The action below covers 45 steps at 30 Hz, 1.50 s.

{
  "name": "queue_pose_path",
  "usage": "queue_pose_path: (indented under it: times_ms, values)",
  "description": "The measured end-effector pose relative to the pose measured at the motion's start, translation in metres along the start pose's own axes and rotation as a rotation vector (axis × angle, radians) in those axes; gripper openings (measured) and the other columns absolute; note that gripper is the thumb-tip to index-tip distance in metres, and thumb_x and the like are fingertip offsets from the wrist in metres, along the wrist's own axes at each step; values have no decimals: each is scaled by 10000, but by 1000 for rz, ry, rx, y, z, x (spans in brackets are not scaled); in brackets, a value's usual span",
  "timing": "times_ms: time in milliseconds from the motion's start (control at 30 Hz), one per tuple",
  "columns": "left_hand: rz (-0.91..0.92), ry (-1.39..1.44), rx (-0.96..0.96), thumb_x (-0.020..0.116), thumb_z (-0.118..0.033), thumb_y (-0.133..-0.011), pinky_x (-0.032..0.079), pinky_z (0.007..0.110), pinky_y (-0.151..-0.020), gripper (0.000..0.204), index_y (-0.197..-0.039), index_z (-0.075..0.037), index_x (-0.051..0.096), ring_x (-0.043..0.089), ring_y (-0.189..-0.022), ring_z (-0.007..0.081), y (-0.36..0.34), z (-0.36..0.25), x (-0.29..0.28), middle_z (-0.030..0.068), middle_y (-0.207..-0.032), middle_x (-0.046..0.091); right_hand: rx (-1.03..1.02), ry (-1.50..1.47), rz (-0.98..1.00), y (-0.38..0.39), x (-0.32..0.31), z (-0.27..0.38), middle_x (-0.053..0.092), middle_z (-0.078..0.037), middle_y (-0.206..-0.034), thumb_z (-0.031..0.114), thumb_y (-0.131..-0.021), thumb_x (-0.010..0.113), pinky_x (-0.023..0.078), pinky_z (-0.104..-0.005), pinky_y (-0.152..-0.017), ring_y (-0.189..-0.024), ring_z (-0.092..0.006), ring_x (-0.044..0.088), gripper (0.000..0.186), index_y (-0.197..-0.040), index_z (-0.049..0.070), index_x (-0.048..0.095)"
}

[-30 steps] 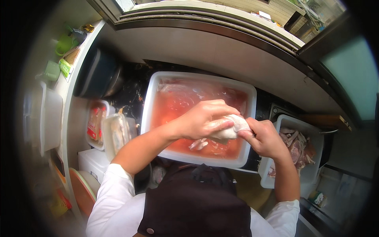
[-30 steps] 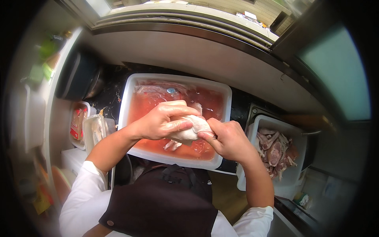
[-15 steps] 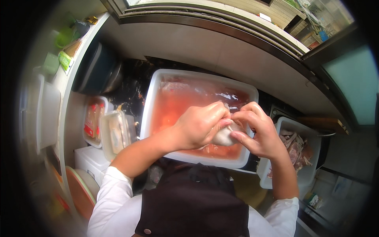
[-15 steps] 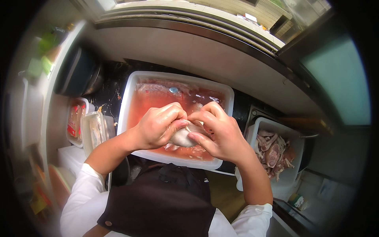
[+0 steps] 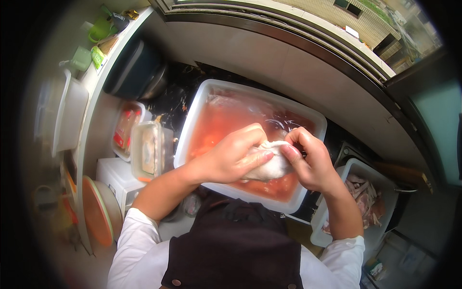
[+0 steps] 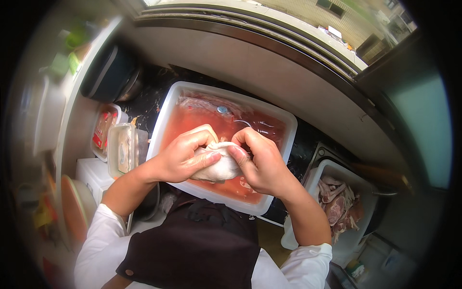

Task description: The person removes meat from a cooked chicken leg using a small knife. They repeatedly cut and pull the meat away from the bone, placing the separated meat into a container of reddish liquid and the bones into a separate bin.

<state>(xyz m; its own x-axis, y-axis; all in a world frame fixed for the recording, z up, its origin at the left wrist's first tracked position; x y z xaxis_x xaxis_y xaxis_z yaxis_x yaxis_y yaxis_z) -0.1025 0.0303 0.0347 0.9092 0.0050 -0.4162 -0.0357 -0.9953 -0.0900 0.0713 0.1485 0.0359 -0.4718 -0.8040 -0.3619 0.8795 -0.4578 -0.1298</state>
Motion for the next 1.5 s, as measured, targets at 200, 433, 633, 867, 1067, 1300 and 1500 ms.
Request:
queue_pose_path:
  times_ms: [200, 433, 633, 867, 1067, 1300, 1500]
  values:
    - [-93, 247, -219, 562, -187, -1020, 469, 381, -724, 202, -983, 10, 543, 585, -769, 274, 3, 5, -7, 151, -875, 591, 113, -240, 16, -14, 7, -13, 540, -28, -816, 108, -1012, 583, 432, -265, -647, -732, -97, 490, 113, -967, 9, 554]
    - [-153, 78, -175, 515, -138, -1026, 477, 405, -706, 143, -995, 0, 538, 609, -766, 322, 3, -5, -17, 177, -862, 606, 138, -389, 63, -21, 11, -5, 560, -18, -828, 139, -1024, 564, 434, -250, -686, -748, -91, 496, 141, -1046, 0, 584]
    - [-145, -15, -142, 502, -137, -1031, 478, 442, -681, 137, -1001, -11, 546, 633, -775, 388, 0, -18, -10, 203, -869, 630, -65, -30, -30, -19, 18, 8, 676, -129, -842, 112, -978, 646, 508, -309, -664, -738, -176, 649, 128, -1003, -14, 637]
    - [-123, 105, -171, 509, -127, -1031, 479, 429, -690, 126, -1018, -8, 548, 618, -785, 376, 4, -25, -13, 192, -878, 616, 35, -262, -105, -14, 18, 5, 667, -111, -837, 75, -998, 598, 498, -296, -670, -733, -162, 626, 99, -992, -16, 635]
    - [-133, -214, 100, 478, -129, -1044, 482, 393, -723, 155, -982, -11, 556, 602, -809, 309, -1, -31, -18, 169, -902, 593, -121, -87, -132, -12, 20, 9, 658, -133, -824, 51, -976, 618, 500, -312, -618, -666, -242, 641, 70, -965, -18, 617]
    - [-94, 404, -222, 483, -167, -1062, 460, 287, -724, 192, -987, -16, 576, 527, -797, 121, 5, -17, -11, 45, -874, 568, -150, -67, -196, -8, 22, 10, 655, -134, -801, 56, -985, 611, 499, -323, -593, -642, -254, 643, 81, -957, -20, 614]
    - [-110, 351, -241, 524, -194, -1058, 450, 272, -690, 208, -979, -12, 590, 516, -765, 92, 14, -20, -2, 17, -834, 566, -94, -121, -183, -2, 27, 12, 662, -142, -811, 80, -1007, 589, 503, -326, -601, -642, -243, 639, 110, -958, -15, 611]
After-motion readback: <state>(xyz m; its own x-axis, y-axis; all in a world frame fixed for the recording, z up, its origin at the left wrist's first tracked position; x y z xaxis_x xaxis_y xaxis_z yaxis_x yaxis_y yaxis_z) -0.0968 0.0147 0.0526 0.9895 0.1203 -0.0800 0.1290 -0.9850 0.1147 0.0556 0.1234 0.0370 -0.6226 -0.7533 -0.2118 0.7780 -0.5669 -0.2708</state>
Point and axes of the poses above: each hand's wrist, its own y-axis away from the middle knuckle, its own x-axis out of the palm, z = x × y, the point moved 2 cm from there along -y, towards the middle knuckle
